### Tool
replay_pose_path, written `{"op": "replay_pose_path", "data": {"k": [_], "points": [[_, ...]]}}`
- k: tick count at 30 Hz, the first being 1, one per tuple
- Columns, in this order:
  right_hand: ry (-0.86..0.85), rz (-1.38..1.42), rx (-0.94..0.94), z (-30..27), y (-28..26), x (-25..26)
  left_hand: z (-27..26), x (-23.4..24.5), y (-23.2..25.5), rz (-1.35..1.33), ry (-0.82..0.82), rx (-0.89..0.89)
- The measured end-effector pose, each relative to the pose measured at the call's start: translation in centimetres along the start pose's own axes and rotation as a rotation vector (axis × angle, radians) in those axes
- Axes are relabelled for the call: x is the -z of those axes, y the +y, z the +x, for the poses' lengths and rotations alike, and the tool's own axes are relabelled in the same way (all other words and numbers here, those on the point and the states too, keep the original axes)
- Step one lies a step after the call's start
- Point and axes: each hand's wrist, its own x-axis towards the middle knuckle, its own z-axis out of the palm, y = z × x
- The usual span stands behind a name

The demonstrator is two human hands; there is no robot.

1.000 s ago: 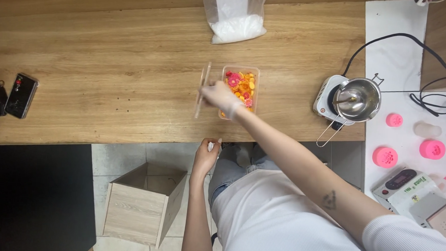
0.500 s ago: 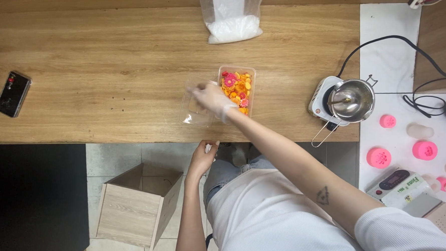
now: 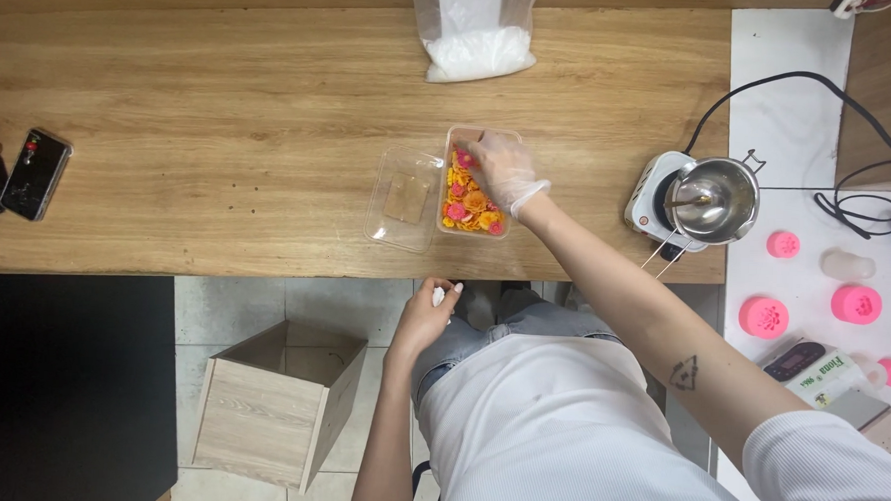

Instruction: The recorder is putting wax floral decorations into a melting pot and cleaning tools in a candle-making studio.

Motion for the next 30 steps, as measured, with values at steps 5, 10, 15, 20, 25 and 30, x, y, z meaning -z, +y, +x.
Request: {"op": "replay_pose_path", "data": {"k": [5,10,15,20,25,30], "points": [[0.176,-0.003,0.068,0.5,1.5,-2.9,-0.9,-0.5,-0.3,0.041,0.008,-0.012],[0.178,0.112,0.036,0.4,3.2,-4.0,-1.2,-0.5,-0.1,0.065,-0.009,-0.004],[-0.053,0.409,-0.339,0.2,2.4,-0.3,-0.6,-1.0,-0.3,0.119,-0.03,-0.025],[-0.225,0.328,-0.351,-1.4,3.2,1.7,-1.4,-1.2,1.2,0.105,-0.06,-0.022],[-0.21,0.244,-0.266,-1.9,3.9,0.5,-1.2,-1.5,0.5,0.104,-0.065,-0.051],[-0.141,0.195,-0.266,-1.0,4.5,0.2,-1.6,-0.7,-0.3,0.096,-0.033,-0.038]]}}
